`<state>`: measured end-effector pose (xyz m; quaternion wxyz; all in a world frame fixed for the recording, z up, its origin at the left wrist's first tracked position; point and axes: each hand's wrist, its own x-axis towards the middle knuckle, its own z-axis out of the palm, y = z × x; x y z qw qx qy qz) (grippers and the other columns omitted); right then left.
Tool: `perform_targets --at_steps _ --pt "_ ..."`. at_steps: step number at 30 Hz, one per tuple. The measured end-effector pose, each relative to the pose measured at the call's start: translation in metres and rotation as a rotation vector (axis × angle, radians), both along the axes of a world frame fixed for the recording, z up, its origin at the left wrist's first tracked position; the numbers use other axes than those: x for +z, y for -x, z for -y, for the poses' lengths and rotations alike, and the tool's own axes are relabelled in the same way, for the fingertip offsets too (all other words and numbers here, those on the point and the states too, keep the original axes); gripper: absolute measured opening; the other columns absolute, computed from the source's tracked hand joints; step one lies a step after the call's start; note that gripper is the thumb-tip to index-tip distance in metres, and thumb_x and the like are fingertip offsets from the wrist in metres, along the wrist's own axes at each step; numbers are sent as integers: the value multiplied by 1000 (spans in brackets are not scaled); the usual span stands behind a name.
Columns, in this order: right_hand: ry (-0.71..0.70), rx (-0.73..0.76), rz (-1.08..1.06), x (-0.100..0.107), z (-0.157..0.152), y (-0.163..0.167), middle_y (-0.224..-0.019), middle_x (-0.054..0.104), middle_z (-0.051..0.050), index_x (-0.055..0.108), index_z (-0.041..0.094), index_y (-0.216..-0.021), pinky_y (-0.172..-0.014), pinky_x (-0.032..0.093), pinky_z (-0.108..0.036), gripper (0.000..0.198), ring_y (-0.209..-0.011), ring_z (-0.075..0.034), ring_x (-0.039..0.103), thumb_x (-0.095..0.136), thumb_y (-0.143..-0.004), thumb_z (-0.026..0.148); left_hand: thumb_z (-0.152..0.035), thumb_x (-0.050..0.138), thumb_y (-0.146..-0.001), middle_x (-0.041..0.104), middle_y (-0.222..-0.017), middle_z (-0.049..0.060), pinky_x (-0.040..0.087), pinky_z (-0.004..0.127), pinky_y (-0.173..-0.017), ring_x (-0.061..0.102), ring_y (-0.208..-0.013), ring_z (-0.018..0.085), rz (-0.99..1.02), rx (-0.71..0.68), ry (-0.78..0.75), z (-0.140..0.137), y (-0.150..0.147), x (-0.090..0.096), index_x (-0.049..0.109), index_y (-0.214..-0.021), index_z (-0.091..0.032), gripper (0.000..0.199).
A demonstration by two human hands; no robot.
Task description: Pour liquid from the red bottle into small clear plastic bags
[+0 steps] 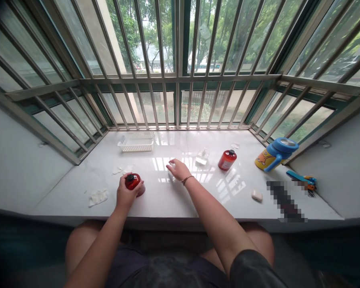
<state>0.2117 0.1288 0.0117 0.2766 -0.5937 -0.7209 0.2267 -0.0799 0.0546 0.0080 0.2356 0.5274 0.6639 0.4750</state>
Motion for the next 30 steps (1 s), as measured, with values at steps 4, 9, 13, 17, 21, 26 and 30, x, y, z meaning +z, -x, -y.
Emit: perform_targets --at_steps 4,9,13,17,21,26,30 --pt "-16 23 -98 -13 31 16 -117 77 -7 69 28 -113 -98 57 -40 25 -109 -26 73 57 -105 48 -52 90 -75 76 -125 9 60 47 -106 77 -113 29 -4 -40 -9 5 2 -2 63 -133 -30 68" --pt "-22 63 -164 -18 103 -9 -110 77 -5 67 31 -106 -97 58 -43 19 -105 -28 73 59 -101 47 -53 88 -76 75 -132 9 58 51 -110 75 -118 32 -27 -124 16 4 10 2 63 -136 -31 68" --pt "-26 -32 -171 -17 139 -48 -107 75 -6 66 32 -105 -97 58 -46 22 -105 -31 73 55 -101 51 -53 90 -75 68 -147 12 53 55 -117 70 -132 35 -54 -203 42 2 19 8 57 -144 -30 80" --pt "-68 -260 -148 -20 145 -76 -107 75 -7 64 32 -100 -97 58 -48 24 -104 -33 72 54 -99 54 -56 85 -82 58 -161 15 51 55 -120 63 -142 36 -65 -213 -26 4 25 12 53 -154 -29 83" --pt "-116 -374 -136 -28 139 -76 -105 74 -9 61 33 -97 -95 57 -50 23 -103 -35 71 52 -99 54 -56 60 -102 62 -159 12 45 55 -126 58 -148 34 -85 -287 -80 2 26 15 64 -146 -28 52" --pt "-171 -458 -138 -36 135 -59 -103 73 -11 59 32 -96 -94 56 -51 22 -102 -35 70 50 -101 52 -54 54 -106 64 -157 11 48 52 -122 60 -145 32 1 -358 -69 -1 10 13 69 -135 -27 43" --pt "-209 -469 -141 -41 129 -49 -102 73 -11 59 31 -96 -95 55 -48 22 -102 -33 69 51 -102 51 -53 64 -102 67 -151 12 50 51 -120 63 -141 32 137 -402 -61 -3 -20 6 70 -126 -26 38"
